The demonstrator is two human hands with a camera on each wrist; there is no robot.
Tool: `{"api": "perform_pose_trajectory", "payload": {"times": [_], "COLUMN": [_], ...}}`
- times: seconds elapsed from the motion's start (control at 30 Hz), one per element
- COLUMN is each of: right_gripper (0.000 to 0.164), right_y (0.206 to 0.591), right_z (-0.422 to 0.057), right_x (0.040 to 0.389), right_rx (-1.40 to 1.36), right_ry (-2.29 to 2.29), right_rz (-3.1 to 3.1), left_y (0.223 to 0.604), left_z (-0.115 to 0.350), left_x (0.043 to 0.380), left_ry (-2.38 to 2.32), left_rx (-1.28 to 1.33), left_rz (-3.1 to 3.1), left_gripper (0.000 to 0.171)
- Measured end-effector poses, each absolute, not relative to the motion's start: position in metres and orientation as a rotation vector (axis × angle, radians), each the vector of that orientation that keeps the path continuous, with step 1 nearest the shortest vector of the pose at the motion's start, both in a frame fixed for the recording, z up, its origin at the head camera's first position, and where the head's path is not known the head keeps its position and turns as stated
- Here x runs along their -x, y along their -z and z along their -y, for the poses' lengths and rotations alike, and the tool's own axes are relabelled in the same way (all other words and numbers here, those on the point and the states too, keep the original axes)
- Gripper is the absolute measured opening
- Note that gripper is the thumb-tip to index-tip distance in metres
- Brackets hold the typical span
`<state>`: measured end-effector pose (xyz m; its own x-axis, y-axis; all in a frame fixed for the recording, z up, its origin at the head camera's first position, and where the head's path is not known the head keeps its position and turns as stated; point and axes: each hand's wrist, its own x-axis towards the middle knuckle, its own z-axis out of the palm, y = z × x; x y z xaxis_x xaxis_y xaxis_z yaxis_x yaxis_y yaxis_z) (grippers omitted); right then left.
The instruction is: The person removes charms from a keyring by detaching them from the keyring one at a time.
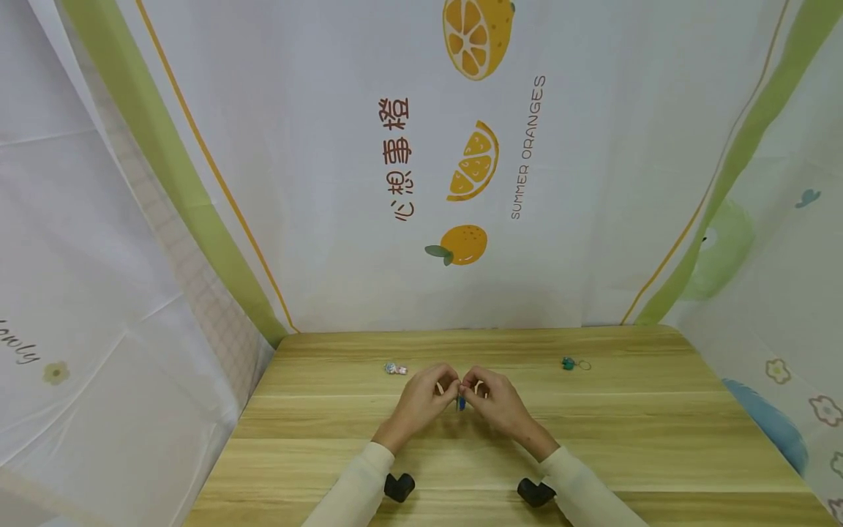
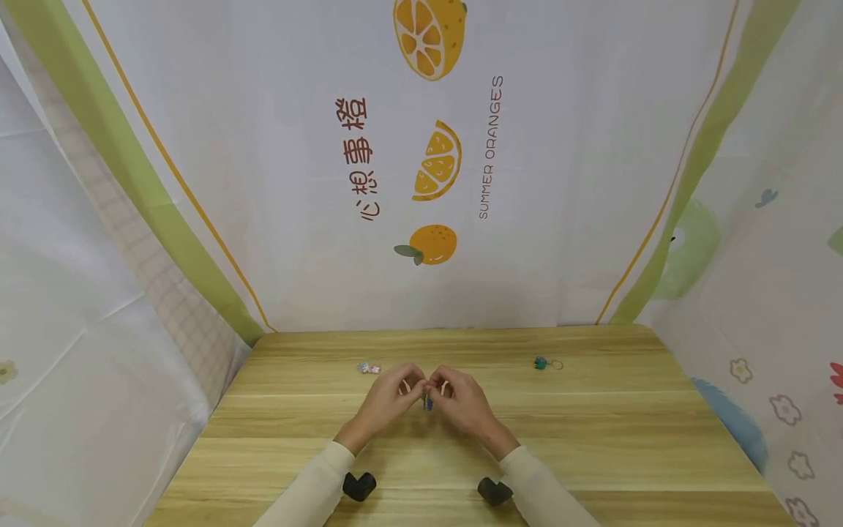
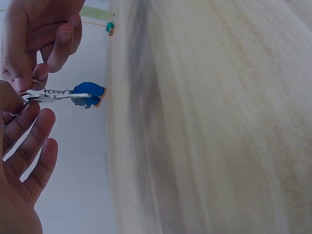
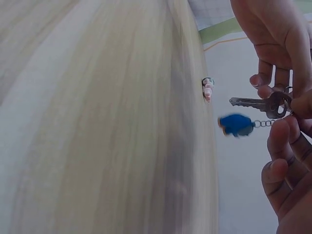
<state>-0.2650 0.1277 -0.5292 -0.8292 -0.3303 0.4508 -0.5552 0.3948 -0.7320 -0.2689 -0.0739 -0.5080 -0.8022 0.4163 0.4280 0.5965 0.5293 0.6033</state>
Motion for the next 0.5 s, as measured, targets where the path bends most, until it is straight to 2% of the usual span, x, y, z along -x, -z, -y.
{"api": "perform_pose_trajectory", "payload": {"times": [0.5], "right_gripper": [0.01], "right_y": [0.5295], "right_z": [-0.1284], "right_x": [0.2627], "right_rx": [-0.783], "right_ry": [-1.407], "right_rz": [2.427], "left_y": [0.5034], "left_z": [0.0754], "left_x": [0.2683], "left_ry": [1.112], "left_rx": [0.866], "left_rz": [2.499], "left_gripper": [0.004]}}
